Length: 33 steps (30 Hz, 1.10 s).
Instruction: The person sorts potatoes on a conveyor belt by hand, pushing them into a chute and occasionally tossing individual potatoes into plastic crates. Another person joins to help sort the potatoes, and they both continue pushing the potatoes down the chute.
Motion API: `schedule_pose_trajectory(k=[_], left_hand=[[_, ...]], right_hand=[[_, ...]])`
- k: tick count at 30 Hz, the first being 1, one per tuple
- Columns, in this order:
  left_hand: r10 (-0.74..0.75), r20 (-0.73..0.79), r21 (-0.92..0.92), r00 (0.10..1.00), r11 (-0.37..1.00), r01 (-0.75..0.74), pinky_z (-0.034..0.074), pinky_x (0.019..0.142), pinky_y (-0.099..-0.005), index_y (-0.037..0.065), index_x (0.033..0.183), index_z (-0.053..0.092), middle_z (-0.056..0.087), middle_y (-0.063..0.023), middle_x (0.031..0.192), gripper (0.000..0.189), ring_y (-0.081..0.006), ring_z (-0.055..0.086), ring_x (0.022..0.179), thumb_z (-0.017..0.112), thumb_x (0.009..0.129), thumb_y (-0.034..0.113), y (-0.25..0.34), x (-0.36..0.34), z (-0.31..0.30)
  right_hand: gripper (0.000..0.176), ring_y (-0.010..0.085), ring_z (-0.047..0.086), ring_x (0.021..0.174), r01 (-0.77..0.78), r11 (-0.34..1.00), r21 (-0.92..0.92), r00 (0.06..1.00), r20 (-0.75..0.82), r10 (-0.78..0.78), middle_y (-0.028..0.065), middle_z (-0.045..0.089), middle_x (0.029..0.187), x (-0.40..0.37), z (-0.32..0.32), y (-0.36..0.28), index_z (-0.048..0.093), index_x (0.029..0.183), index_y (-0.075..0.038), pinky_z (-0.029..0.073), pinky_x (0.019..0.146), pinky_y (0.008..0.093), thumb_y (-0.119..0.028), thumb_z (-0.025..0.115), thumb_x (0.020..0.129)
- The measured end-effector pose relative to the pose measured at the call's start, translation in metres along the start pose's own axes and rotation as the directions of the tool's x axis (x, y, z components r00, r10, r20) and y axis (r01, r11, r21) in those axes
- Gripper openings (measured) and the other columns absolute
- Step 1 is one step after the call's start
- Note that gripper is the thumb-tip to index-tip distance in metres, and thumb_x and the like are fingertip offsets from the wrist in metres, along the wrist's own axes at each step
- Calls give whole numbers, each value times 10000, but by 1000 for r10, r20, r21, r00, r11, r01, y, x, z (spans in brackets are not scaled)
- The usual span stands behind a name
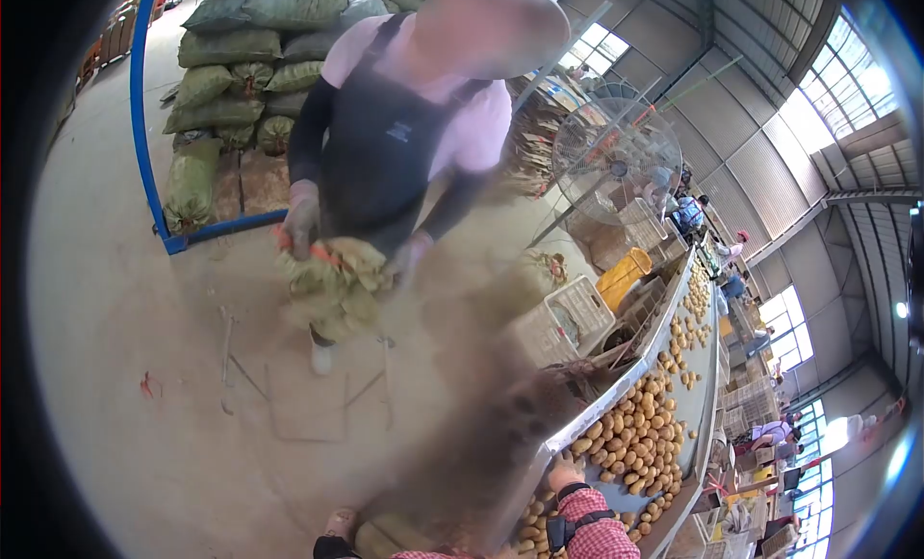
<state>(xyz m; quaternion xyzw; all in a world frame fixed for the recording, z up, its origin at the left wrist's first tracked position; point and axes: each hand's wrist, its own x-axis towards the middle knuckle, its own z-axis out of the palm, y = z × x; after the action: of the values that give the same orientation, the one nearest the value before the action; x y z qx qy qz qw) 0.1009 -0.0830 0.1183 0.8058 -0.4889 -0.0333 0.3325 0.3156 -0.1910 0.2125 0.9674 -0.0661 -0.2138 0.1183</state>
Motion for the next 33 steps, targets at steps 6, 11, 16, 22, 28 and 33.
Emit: schedule_pose_trajectory(k=[6,11,16,22,28,33], left_hand=[[-6,22,7,1000,1000,6,479,916,-408,189,1261,684,426,-30,1608,362,-303,503,1282,513,946,146,3,1,2],[-28,53,37,998,999,26,489,884,-402,195,1242,695,424,-19,1608,350,-299,510,1261,514,946,152,11,1,14],[-71,93,93,993,994,62,499,852,-395,200,1223,705,422,-8,1609,338,-294,518,1240,515,946,157,23,3,35],[-111,137,109,984,989,97,479,836,-399,204,1265,701,451,-29,1597,372,-306,559,1161,510,949,157,21,4,14],[-377,188,-671,907,625,399,480,1015,-420,88,1302,675,635,-140,1338,349,-331,597,1189,567,997,218,30,0,1],[-192,41,-38,981,980,193,509,894,-445,167,1369,640,474,-74,1567,439,-348,555,1195,552,939,166,15,0,24]], right_hand=[[731,517,372,1439,-7,991,134,887,-456,68,216,396,1598,11,-1,30,346,1589,-85,383,1170,543,-156,610,912],[863,484,683,941,223,941,253,792,-610,-23,303,675,1144,-47,-217,5,165,1669,-234,545,842,564,-170,606,930],[872,466,722,935,238,970,-56,686,-697,-209,352,707,1051,-89,-467,-71,40,1671,-274,538,833,572,-189,562,977],[699,483,666,1106,241,952,-186,633,-714,-300,338,685,1170,-114,-531,-134,300,1620,-173,510,965,520,-325,542,981],[638,400,682,1084,328,943,-47,835,-453,-313,230,721,1126,-94,-269,-76,373,1585,-215,521,968,507,-300,566,982],[515,408,668,1087,126,906,403,987,-140,-75,209,727,1127,-104,-81,-1,498,1504,-225,512,927,515,-261,584,998]])
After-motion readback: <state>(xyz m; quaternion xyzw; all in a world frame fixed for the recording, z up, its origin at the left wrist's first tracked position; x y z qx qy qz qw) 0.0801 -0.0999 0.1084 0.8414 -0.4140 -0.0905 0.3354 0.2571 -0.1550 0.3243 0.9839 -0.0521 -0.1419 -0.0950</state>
